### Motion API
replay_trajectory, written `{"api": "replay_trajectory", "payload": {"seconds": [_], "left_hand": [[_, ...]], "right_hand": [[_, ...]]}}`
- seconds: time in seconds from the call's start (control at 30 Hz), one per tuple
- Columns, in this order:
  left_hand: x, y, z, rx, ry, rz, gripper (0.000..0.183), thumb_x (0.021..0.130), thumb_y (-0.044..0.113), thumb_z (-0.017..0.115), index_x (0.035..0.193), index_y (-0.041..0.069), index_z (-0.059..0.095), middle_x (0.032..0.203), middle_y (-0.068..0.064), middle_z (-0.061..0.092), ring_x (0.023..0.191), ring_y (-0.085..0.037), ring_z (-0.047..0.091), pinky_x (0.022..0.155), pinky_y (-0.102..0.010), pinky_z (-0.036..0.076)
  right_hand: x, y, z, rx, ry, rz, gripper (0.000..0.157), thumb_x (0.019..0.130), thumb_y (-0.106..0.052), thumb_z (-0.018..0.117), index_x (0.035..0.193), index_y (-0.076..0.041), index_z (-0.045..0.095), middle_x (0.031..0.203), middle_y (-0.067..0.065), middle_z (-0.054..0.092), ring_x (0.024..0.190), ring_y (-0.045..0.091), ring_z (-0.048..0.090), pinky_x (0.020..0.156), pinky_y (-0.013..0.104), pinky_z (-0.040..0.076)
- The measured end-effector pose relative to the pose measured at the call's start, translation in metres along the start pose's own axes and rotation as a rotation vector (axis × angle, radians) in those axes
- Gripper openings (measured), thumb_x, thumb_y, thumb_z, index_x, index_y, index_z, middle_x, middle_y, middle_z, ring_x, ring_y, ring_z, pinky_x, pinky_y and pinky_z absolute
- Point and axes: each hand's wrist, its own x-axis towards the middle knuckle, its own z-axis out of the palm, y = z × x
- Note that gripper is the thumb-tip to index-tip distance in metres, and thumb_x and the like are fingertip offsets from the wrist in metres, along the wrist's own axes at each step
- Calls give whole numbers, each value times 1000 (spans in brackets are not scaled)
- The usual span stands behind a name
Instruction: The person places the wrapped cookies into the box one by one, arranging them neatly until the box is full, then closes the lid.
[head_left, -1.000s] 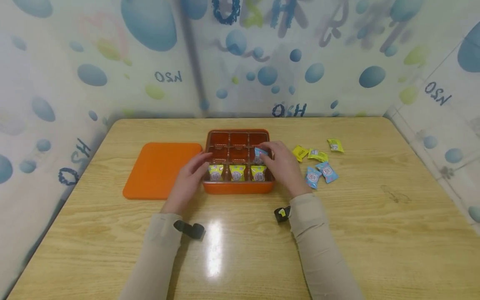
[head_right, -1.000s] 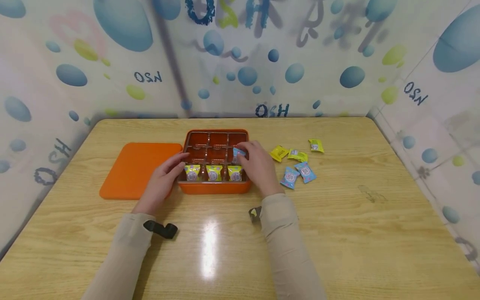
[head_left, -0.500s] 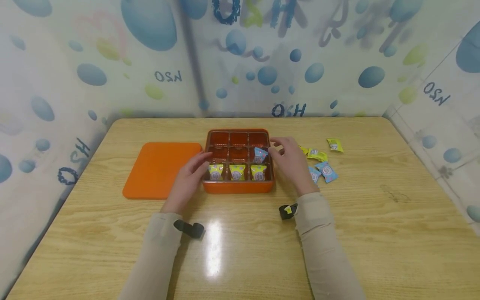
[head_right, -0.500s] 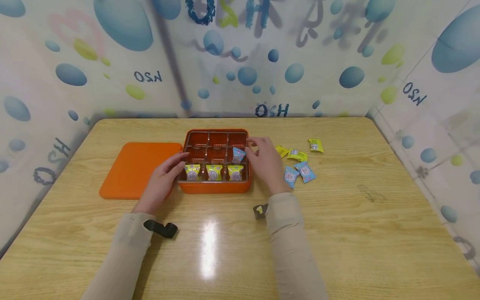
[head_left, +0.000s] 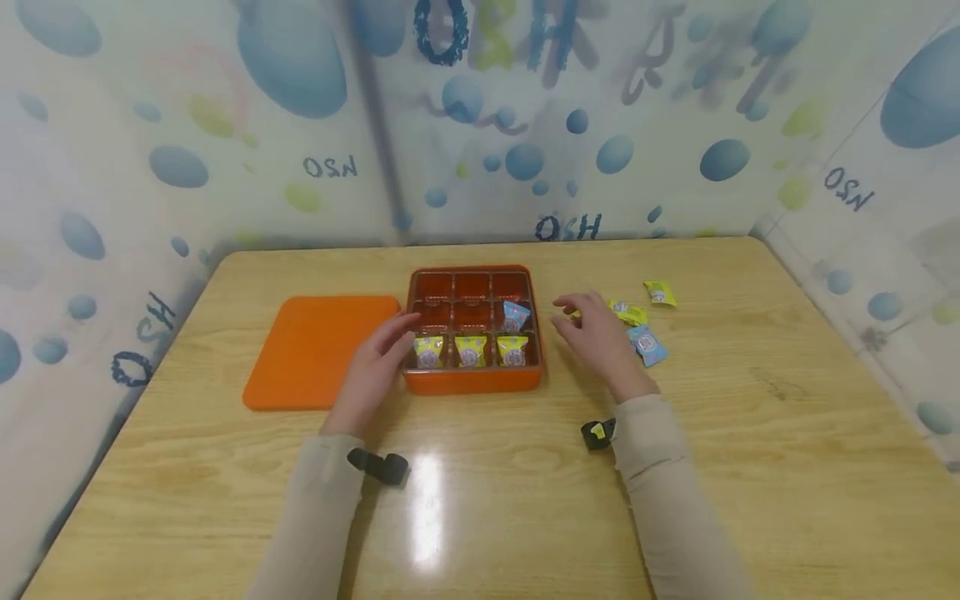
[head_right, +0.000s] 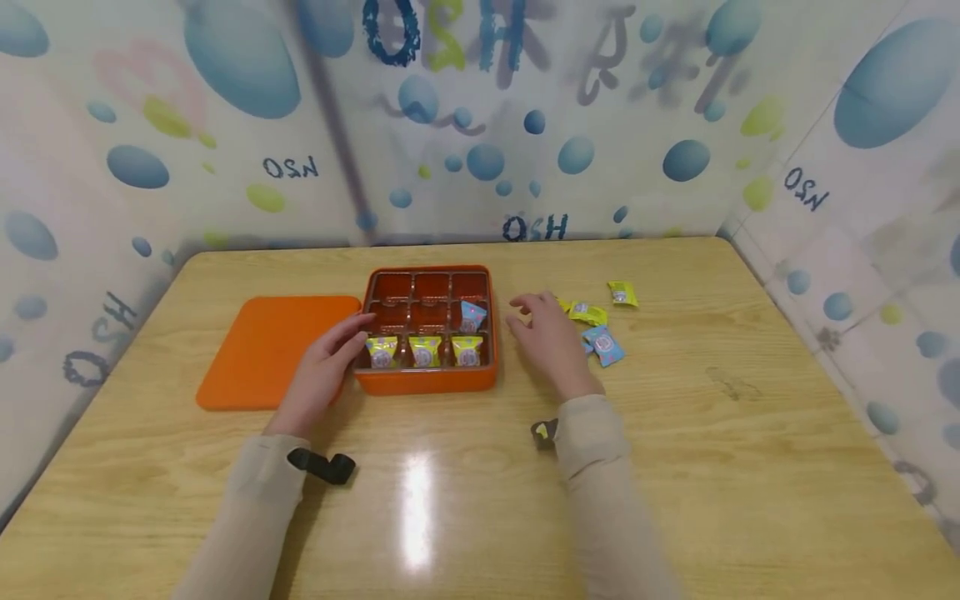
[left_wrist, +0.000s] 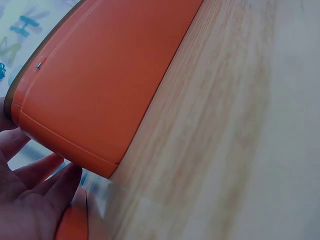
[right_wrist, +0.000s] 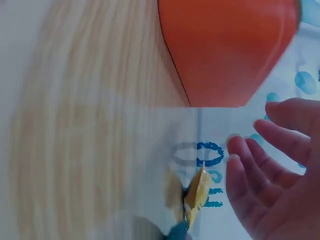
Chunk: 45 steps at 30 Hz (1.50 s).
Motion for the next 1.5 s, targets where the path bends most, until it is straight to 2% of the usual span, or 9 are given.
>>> {"api": "replay_trajectory", "payload": {"seconds": [0.13, 0.23, 0.47, 0.67, 0.9, 0.97, 1.07, 1.2, 1.5], "left_hand": [[0, -2, 0, -11, 0, -5, 37, 94, 26, 46, 130, 19, 47, 145, 0, 25, 131, -21, 21, 105, -46, 17], [3, -9, 0, 2, -2, -9, 37, 93, 29, 47, 129, 22, 48, 145, 2, 25, 131, -21, 22, 105, -47, 16], [14, -26, -1, 10, 5, 6, 37, 90, 40, 48, 126, 32, 49, 144, 9, 25, 131, -17, 21, 105, -47, 18], [15, -28, -1, 14, 8, 0, 37, 89, 42, 48, 125, 34, 49, 144, 11, 26, 130, -14, 22, 105, -45, 19], [14, -26, -2, 19, 5, 7, 38, 90, 42, 48, 126, 32, 49, 144, 11, 24, 131, -14, 21, 105, -45, 17], [14, -26, -2, 29, 7, 5, 38, 90, 42, 48, 126, 33, 48, 144, 11, 24, 131, -14, 21, 105, -46, 16], [14, -26, -2, 45, 16, 5, 36, 90, 42, 48, 125, 35, 49, 144, 11, 24, 131, -14, 20, 105, -47, 15], [14, -26, -1, 57, 24, 12, 36, 90, 42, 48, 125, 34, 49, 144, 9, 25, 131, -15, 21, 105, -48, 16], [14, -25, -2, 50, 19, 20, 36, 90, 39, 48, 126, 31, 50, 144, 8, 27, 130, -17, 22, 104, -46, 19]], "right_hand": [[-9, 7, -13, 39, -89, 6, 39, 91, -38, 47, 123, -16, 51, 110, 3, 51, 92, 22, 50, 73, 37, 46], [-15, 14, -22, 12, -117, 28, 39, 91, -38, 47, 124, -16, 50, 111, 3, 53, 92, 21, 52, 74, 38, 45], [-18, 31, -33, -40, -172, 68, 43, 92, -38, 46, 128, -14, 46, 112, 6, 53, 77, 19, 58, 69, 36, 45], [-19, 39, -40, -158, -212, 114, 41, 93, -35, 44, 126, -11, 47, 114, 11, 55, 90, 25, 56, 78, 44, 43], [-18, 44, -44, -214, -266, 181, 45, 91, -33, 47, 128, -6, 46, 111, 15, 55, 74, 17, 58, 68, 37, 46], [-18, 44, -43, -217, -274, 187, 46, 91, -33, 49, 128, -6, 46, 115, 16, 54, 76, 18, 59, 71, 38, 47], [-17, 43, -43, -229, -268, 164, 45, 90, -30, 52, 127, -6, 47, 120, 18, 52, 92, 26, 58, 81, 46, 44], [-17, 44, -42, -246, -255, 131, 44, 89, -27, 54, 126, -4, 48, 122, 20, 51, 112, 35, 45, 91, 52, 35], [-15, 44, -34, -179, -261, 134, 45, 88, -30, 55, 125, -6, 48, 117, 18, 53, 106, 33, 48, 87, 50, 38]]}}
